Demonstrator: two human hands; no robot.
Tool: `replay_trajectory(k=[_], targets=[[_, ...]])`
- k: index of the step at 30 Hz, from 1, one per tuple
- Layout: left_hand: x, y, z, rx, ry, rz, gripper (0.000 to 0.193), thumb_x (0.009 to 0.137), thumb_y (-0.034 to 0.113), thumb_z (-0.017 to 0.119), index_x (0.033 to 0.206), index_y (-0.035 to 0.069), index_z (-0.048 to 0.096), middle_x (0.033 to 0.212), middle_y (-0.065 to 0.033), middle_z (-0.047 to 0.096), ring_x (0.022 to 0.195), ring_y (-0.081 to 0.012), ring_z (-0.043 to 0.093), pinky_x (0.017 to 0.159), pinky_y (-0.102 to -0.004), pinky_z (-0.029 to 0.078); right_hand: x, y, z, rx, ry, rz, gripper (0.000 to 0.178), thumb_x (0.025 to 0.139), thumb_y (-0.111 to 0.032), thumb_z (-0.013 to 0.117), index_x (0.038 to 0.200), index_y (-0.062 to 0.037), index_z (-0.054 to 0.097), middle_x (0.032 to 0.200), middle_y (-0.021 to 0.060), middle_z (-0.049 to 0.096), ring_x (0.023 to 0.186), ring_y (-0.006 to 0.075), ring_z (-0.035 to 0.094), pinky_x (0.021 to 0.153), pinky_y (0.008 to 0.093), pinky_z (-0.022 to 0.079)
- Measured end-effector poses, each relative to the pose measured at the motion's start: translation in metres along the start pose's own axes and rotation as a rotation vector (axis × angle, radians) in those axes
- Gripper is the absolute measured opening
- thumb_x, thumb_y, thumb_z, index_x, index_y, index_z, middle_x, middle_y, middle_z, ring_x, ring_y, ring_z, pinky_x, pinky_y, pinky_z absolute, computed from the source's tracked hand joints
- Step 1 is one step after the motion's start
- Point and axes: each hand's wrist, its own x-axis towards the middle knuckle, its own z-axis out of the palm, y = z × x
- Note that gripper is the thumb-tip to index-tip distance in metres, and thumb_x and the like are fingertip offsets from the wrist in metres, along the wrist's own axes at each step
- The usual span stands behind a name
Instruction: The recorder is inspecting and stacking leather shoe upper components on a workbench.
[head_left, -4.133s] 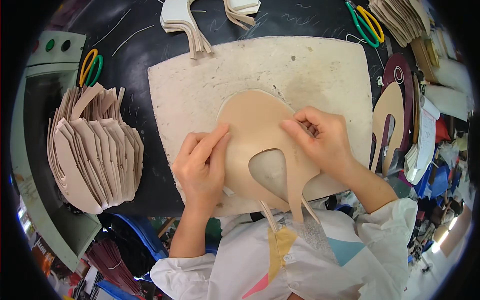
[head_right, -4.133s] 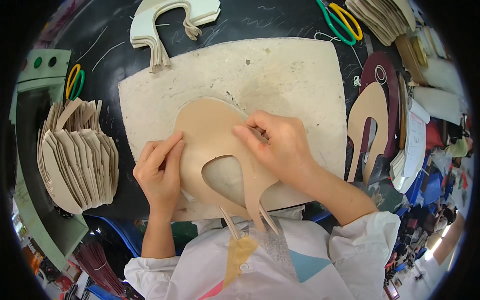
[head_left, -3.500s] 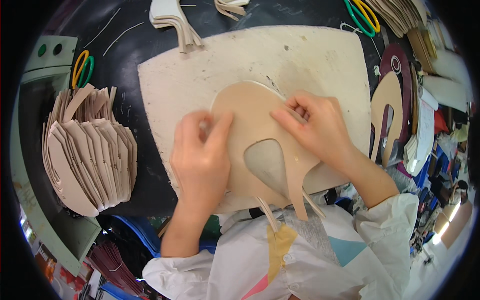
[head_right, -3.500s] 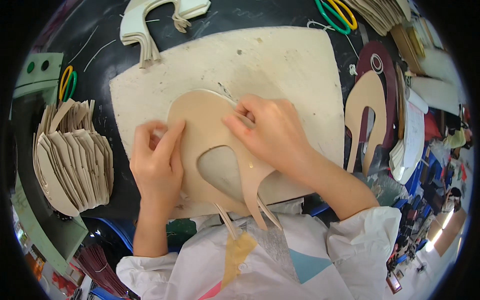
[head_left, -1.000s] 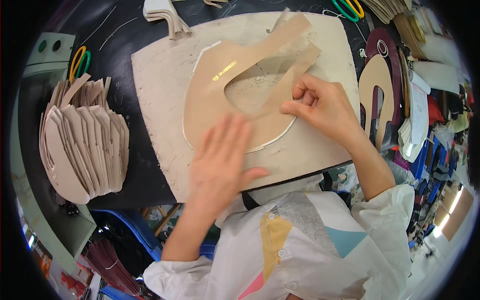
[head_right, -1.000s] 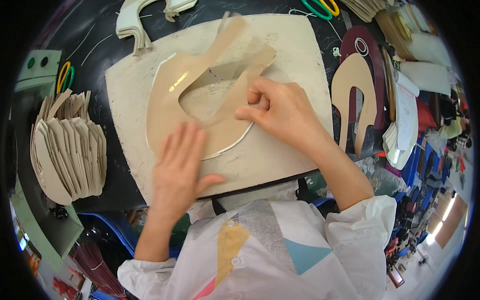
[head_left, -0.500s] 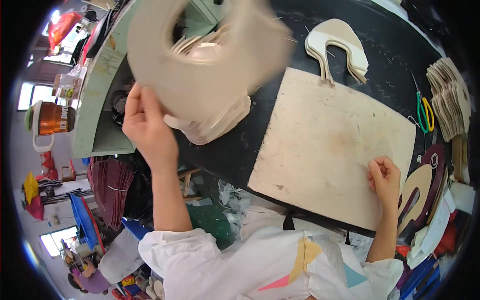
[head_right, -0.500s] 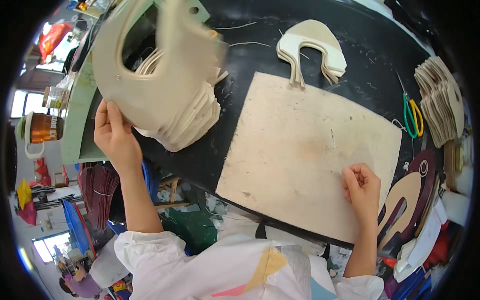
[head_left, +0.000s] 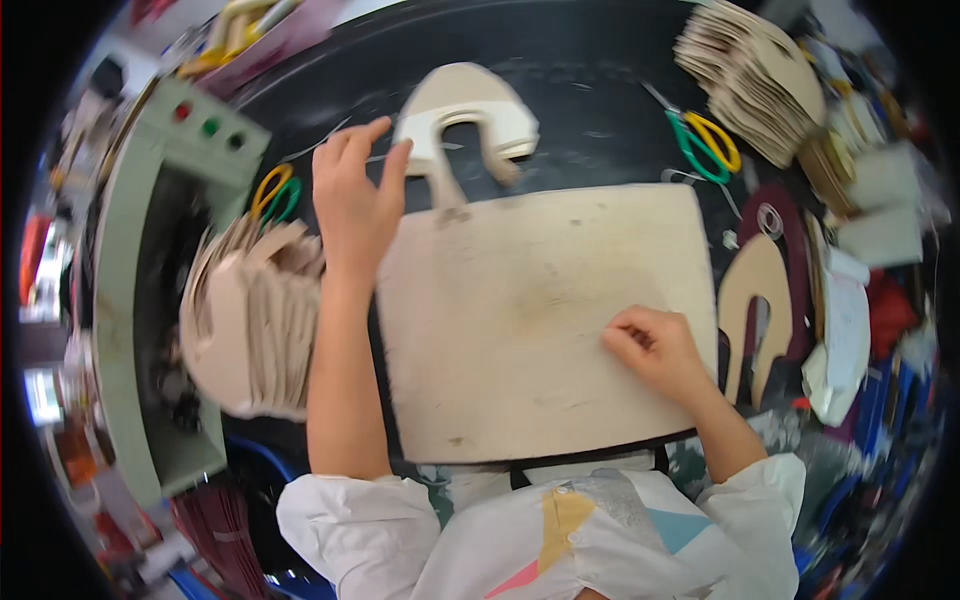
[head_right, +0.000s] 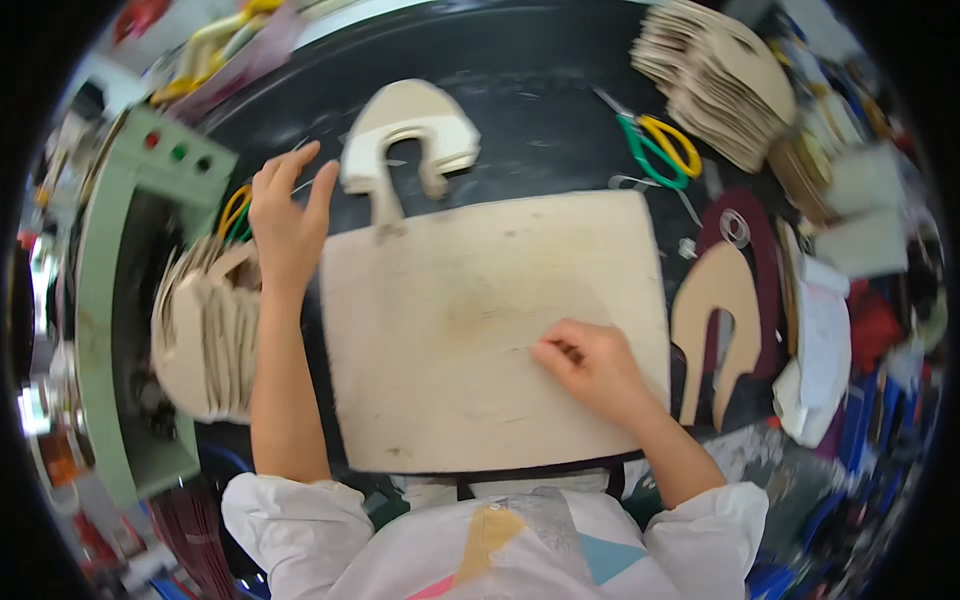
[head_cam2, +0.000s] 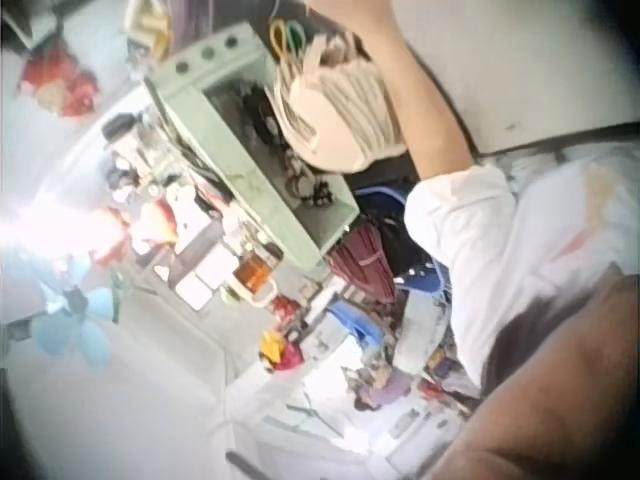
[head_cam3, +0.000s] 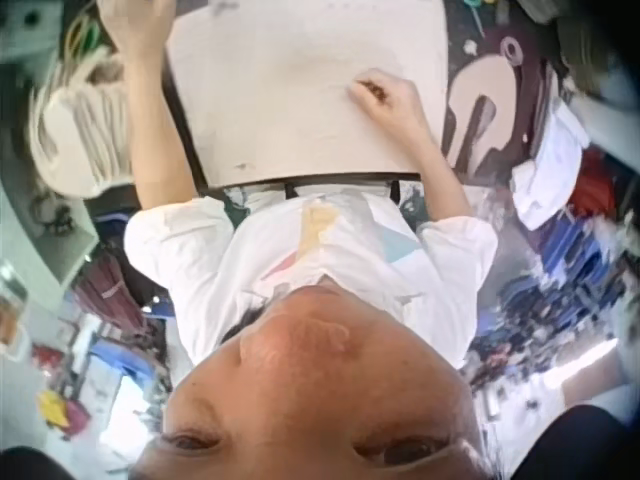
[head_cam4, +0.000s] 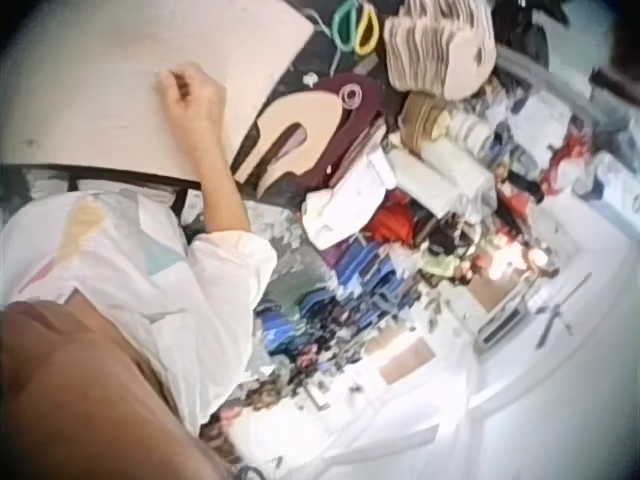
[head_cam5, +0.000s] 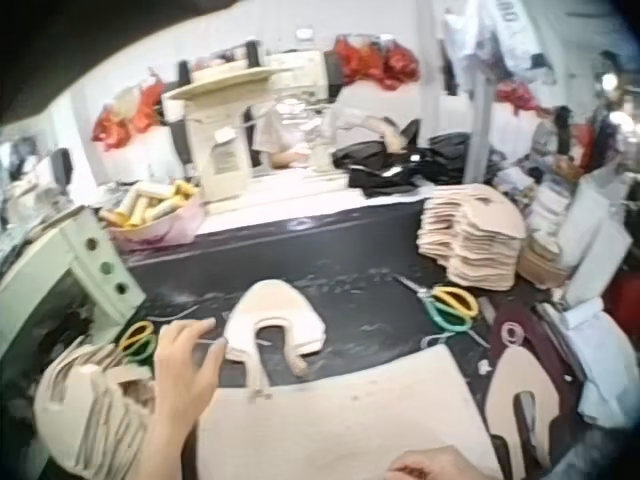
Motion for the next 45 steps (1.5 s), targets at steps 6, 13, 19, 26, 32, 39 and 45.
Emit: replay_trajectory(k=[6,13,19,26,32,39,45], targets=[[0.036,-0.103,0.133,0.157,-0.309,-0.281,0.050,0.085,0.040,0.069,0.125,0.011,0.063,0.126,-0.0171,0.061,0.114,-0.0331,0.059,0.097,-0.0417,0.046,-0.027,0.026,-0.091,-0.293,0.511,0.023,0.012,0.084,-0.011,0.070,0.087,0.0002,0.067,0.078,0.0128,0.068,0.064,0.0218,0.066,0.057,0.0284,0.050],[0.033,-0.065,0.122,0.372,0.026,0.089,0.025,0.090,0.023,0.066,0.111,0.012,0.070,0.112,-0.0122,0.065,0.099,-0.0312,0.065,0.082,-0.0373,0.052,-0.056,0.116,-0.161,-1.130,0.822,0.104,0.023,0.082,-0.018,0.069,0.101,-0.0044,0.068,0.101,0.0113,0.070,0.098,0.0249,0.065,0.091,0.0406,0.043],[0.058,-0.012,0.009,-0.069,0.344,0.168,0.020,0.091,0.006,0.066,0.110,0.000,0.070,0.107,-0.0085,0.071,0.093,-0.0162,0.067,0.080,-0.0267,0.052,-0.041,0.124,-0.146,-1.087,0.811,0.051,0.028,0.080,-0.015,0.069,0.107,-0.0066,0.065,0.091,0.0073,0.068,0.090,0.0244,0.064,0.084,0.0404,0.043],[-0.017,0.075,-0.069,-0.607,0.472,-0.453,0.026,0.093,0.002,0.061,0.119,-0.003,0.064,0.118,-0.0131,0.065,0.105,-0.0175,0.062,0.092,-0.0273,0.050,-0.046,0.116,-0.170,-0.704,0.882,0.226,0.039,0.076,-0.012,0.074,0.113,-0.0050,0.065,0.084,0.0099,0.062,0.083,0.0290,0.060,0.077,0.0391,0.049],[-0.174,0.102,-0.030,-0.623,-0.149,-0.835,0.021,0.089,0.001,0.064,0.110,0.000,0.069,0.115,-0.0119,0.064,0.102,-0.0188,0.060,0.090,-0.0294,0.047,-0.036,0.055,-0.162,-0.804,0.857,-0.259,0.013,0.083,-0.005,0.069,0.096,-0.0053,0.070,0.090,0.0091,0.068,0.081,0.0263,0.067,0.074,0.0334,0.052],[-0.127,0.105,-0.061,-0.265,0.028,-0.036,0.042,0.080,0.007,0.075,0.120,-0.001,0.063,0.127,-0.0201,0.058,0.120,-0.0328,0.053,0.098,-0.0409,0.043,-0.031,-0.089,-0.111,-0.713,0.578,-0.725,0.021,0.090,0.007,0.059,0.110,0.0063,0.064,0.107,0.0135,0.070,0.093,0.0171,0.067,0.080,0.0247,0.052],[-0.077,0.147,-0.105,-0.850,0.068,-0.101,0.057,0.091,0.004,0.058,0.142,-0.008,0.036,0.120,-0.0198,0.063,0.111,-0.0244,0.061,0.098,-0.0343,0.044,-0.022,-0.143,-0.057,-0.016,0.143,-0.490,0.015,0.092,-0.006,0.064,0.102,0.0050,0.065,0.086,0.0050,0.067,0.071,0.0058,0.059,0.061,0.0183,0.045]])
